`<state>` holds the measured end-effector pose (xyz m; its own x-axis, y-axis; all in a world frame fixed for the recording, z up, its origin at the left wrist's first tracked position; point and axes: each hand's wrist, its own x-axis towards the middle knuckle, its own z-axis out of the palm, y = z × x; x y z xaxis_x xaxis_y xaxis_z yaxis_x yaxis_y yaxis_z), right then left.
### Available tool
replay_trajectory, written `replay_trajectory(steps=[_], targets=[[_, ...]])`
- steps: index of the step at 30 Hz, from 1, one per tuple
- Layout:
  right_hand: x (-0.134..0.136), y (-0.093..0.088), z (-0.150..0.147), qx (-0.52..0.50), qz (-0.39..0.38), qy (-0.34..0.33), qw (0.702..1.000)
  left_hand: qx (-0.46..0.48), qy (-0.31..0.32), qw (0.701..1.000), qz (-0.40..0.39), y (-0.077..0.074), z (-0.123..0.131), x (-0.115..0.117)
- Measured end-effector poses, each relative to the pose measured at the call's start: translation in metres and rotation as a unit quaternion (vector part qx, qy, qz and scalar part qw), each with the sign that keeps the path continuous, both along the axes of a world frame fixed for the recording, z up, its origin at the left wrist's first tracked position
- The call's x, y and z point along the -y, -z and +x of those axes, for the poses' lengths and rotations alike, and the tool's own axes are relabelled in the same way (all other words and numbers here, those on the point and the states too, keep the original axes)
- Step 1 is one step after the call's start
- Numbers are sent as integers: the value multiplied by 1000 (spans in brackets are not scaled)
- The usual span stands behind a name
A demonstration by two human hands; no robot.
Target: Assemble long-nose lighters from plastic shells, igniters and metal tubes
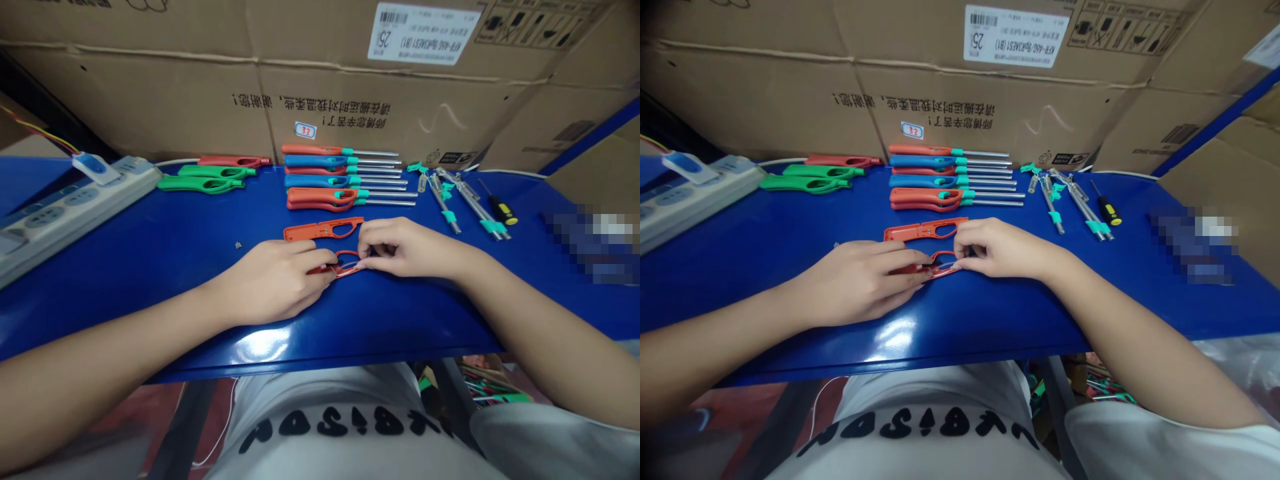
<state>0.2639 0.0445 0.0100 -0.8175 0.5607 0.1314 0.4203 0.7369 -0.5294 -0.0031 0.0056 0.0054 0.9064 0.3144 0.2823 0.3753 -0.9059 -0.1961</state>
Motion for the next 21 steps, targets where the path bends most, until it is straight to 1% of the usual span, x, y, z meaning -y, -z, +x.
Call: replay_trajectory(steps=[7,10,13,16,18,21], targets=[[1,1,-2,0,14,11,1000,-9,-16,999,-42,3,0,0],[1,1,-2,8,16,12,1000,9,-14,998,-67,5,0,1],[1,1,-1,14,15,14,1000,71,-21,989,-125,7,-1,-1],[1,1,-1,15,13,19,1000,129,-28,968,-214,9,-1,-3],[1,2,-1,14,12,21,1000,146,-26,954,-263,9,0,-5],[0,1,-2,14,12,24,1000,162,-27,940,-300,8,2,-6]])
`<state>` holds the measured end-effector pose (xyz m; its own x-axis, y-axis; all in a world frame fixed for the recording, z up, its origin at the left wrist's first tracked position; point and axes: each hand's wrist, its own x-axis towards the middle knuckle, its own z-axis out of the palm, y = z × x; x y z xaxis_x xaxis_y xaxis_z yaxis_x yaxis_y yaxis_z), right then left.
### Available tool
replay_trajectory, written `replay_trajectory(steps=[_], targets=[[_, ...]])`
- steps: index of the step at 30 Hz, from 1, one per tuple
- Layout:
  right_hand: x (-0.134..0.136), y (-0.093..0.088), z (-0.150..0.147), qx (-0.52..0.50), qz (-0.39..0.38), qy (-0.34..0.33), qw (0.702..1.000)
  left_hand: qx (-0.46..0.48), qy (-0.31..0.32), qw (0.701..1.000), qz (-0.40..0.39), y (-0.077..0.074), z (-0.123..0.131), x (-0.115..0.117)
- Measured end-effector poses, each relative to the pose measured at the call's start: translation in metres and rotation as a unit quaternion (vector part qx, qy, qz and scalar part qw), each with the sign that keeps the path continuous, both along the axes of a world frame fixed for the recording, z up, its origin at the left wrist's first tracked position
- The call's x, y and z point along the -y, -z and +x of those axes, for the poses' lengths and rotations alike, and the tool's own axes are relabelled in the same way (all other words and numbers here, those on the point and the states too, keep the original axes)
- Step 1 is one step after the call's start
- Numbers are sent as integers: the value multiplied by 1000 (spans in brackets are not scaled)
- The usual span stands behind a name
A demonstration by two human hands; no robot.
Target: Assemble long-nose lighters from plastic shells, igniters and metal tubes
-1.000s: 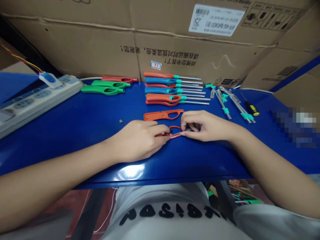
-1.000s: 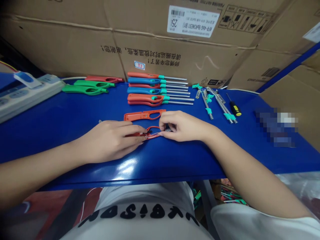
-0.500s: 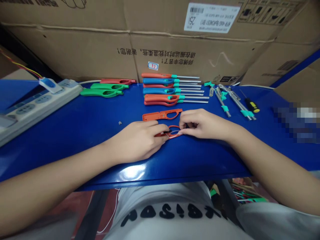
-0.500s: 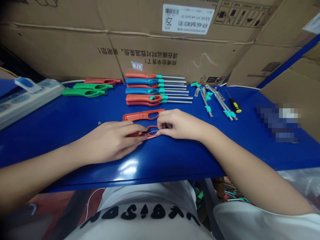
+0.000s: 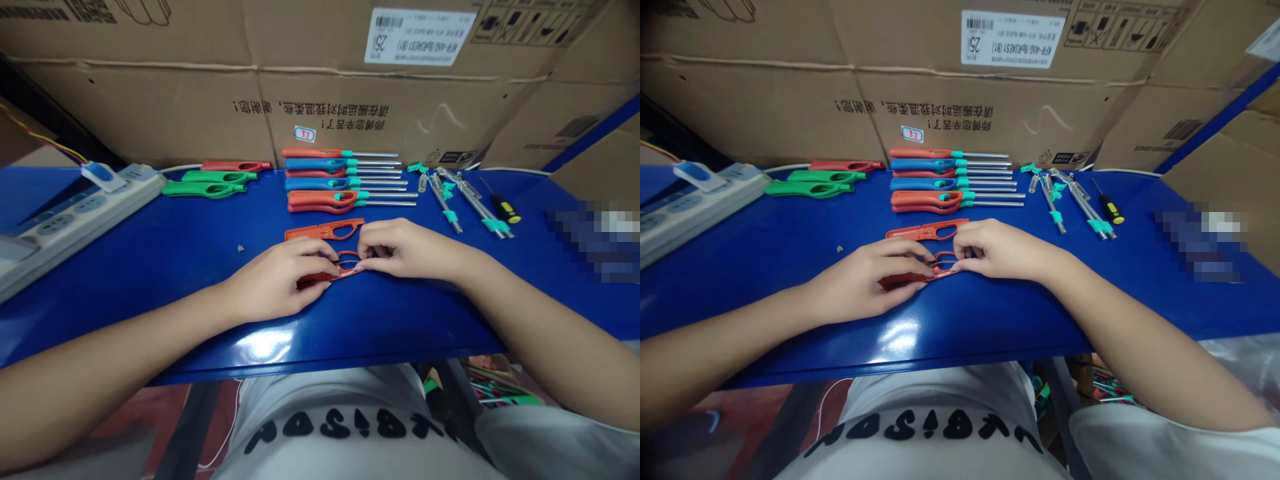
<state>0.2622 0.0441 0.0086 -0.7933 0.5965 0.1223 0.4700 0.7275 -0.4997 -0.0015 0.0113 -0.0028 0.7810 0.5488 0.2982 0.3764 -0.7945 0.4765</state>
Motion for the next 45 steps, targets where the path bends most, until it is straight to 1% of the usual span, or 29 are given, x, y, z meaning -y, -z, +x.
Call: replay_trajectory(steps=[6,14,18,23,28,32,35,41,43,45], targets=[[1,-2,-1,0,-1,-2,1000,-7,-12,999,-32,0,2,2],[1,-2,-1,-6,-8,-1,1000,-39,-15,999,-13,-1,4,5],[1,-2,0,-2,-10,-3,1000,-38,-15,999,-3,0,3,4],[-1,-2,6,-7,-48,-12,999,-26,-18,999,-1,0,1,3],[-2,-3,9,-28,-74,-45,996,-32,-55,998,22,0,0,3],[-1,-5,8,-38,-71,-55,995,-57,-87,992,67,3,-2,3],[0,-6,7,-40,-68,-50,996,-78,-93,988,94,5,-3,3],[-1,-5,6,-51,-57,-52,996,-116,-86,984,101,1,-3,5],[-3,-4,7,-63,-40,-38,997,-131,-87,983,94,-1,-2,5],[-8,-4,11,-76,2,2,997,-137,-89,983,87,-3,-2,6]])
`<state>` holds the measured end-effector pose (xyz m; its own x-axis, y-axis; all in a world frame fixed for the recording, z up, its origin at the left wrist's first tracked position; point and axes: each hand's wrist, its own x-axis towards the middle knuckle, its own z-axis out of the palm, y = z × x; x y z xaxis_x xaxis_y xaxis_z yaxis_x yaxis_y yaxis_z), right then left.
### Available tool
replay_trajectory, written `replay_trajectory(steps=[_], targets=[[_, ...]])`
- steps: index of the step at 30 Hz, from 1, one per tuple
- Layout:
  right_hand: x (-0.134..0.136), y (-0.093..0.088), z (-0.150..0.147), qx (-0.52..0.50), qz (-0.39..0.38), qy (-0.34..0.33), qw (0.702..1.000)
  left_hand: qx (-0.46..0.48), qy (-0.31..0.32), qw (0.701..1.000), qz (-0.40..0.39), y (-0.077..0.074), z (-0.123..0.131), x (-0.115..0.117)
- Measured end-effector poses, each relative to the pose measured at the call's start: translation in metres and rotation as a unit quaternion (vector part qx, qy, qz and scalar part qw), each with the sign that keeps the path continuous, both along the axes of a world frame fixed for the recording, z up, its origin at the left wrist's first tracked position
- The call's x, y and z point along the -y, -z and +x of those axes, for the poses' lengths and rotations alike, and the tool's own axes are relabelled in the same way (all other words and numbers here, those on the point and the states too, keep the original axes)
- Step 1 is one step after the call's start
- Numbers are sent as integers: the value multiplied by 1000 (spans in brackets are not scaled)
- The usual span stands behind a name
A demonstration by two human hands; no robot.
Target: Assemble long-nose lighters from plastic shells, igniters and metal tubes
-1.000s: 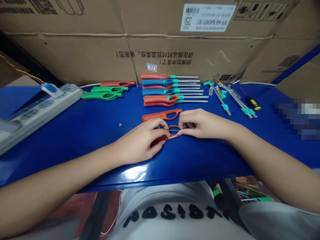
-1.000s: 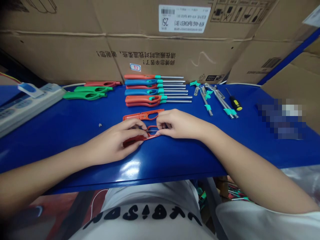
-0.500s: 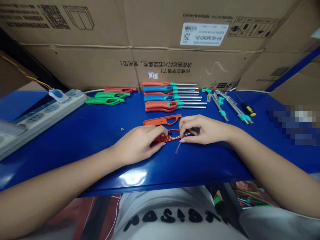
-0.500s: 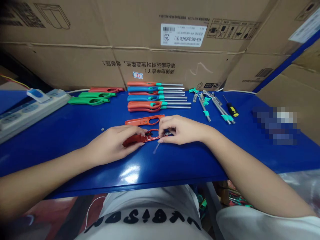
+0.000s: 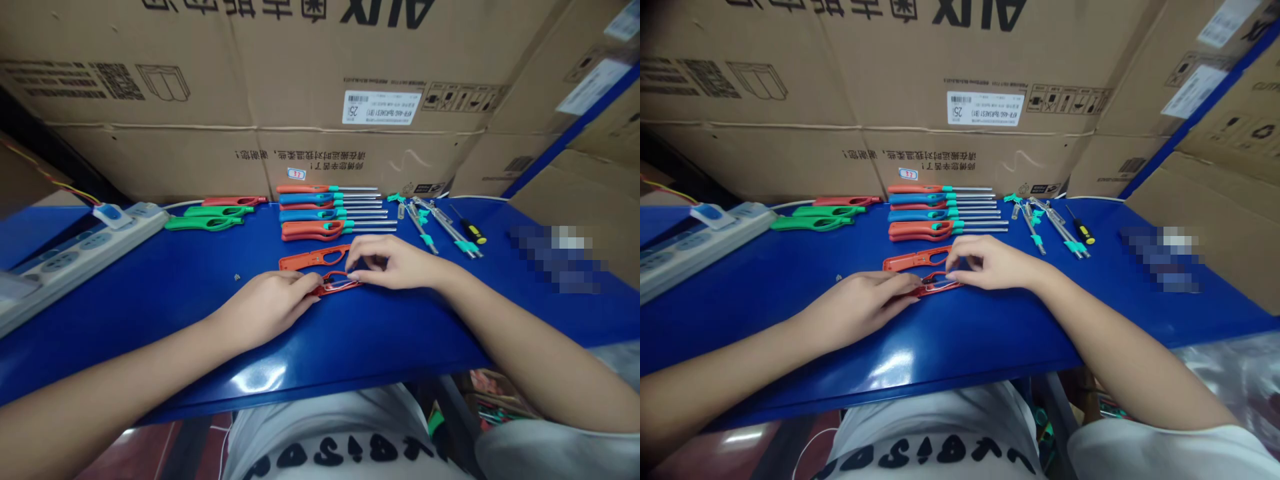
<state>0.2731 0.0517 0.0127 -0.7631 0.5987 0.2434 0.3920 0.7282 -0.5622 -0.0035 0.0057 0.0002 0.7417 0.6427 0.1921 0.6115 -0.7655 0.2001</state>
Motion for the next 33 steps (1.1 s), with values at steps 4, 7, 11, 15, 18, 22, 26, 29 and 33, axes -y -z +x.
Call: replay_trajectory(steps=[4,7,11,15,18,22,26,29,33], targets=[[-14,-8,23,58,122,188,973,6,14,1000,10,1,-2,-1],[-28,-15,54,147,123,385,903,22,36,999,27,5,-3,-3],[-48,-14,101,235,82,481,841,55,48,997,25,10,-2,-5],[-62,-3,128,256,63,375,889,81,58,995,-4,13,-2,-8],[-66,1,133,262,50,366,891,94,64,993,-25,13,-1,-9],[-66,2,134,254,61,396,881,109,67,990,-56,11,-1,-8],[-67,4,139,274,68,420,863,113,54,989,-76,10,0,-8],[-68,5,140,294,62,421,856,116,50,989,-81,9,0,-7],[-64,-1,137,292,63,442,846,116,42,989,-88,6,1,-6]])
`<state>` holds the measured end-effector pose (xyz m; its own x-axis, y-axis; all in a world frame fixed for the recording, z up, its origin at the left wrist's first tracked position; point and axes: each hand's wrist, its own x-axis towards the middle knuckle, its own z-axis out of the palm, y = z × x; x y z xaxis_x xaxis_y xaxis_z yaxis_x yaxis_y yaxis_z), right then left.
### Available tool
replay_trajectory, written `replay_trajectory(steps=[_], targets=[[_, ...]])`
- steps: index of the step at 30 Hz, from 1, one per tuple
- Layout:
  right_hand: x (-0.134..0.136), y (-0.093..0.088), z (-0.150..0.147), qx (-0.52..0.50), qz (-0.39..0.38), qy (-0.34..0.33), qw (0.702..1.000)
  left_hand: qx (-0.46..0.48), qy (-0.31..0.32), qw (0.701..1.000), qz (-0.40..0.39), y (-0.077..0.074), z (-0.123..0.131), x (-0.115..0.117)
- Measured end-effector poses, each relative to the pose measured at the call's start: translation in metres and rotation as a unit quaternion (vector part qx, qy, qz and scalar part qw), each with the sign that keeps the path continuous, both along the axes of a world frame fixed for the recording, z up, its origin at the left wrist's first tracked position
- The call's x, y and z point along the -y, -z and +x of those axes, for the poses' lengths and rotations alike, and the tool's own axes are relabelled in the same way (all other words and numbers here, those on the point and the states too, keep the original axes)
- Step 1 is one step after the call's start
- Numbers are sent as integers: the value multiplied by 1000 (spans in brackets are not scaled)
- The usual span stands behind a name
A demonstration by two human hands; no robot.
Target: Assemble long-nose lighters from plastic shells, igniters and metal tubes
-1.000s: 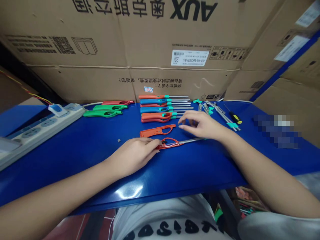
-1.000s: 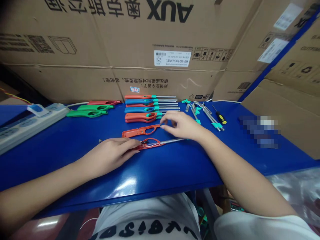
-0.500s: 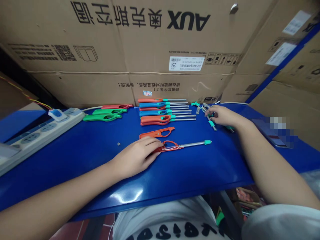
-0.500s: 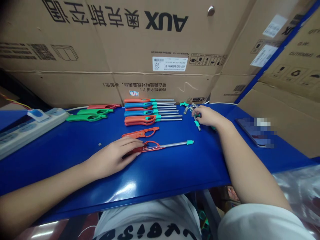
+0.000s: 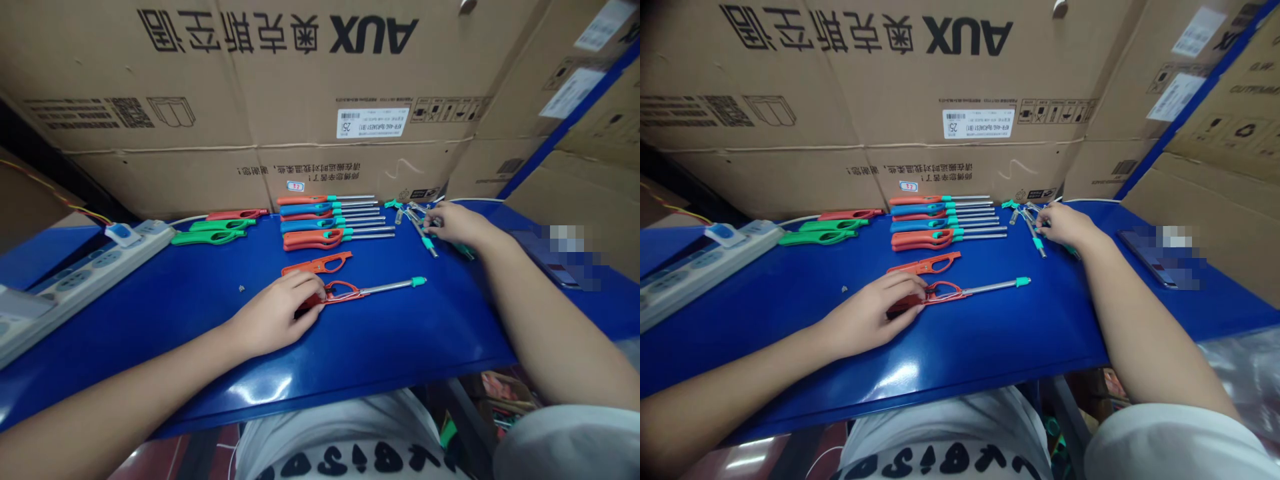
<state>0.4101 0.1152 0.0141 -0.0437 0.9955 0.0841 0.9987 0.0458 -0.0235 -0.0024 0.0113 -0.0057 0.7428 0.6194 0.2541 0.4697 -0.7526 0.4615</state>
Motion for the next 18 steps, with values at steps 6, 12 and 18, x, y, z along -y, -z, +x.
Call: replay_trajectory(steps=[6,12,18], targets=[[13,-17,-18,-100,73,8,992,15,-21,1000,-11,-2,4,2],[26,-5,-75,-266,-1,-126,956,35,-9,999,-16,2,9,2],[42,1,-110,-157,-63,-204,964,55,-15,998,-19,3,11,4]])
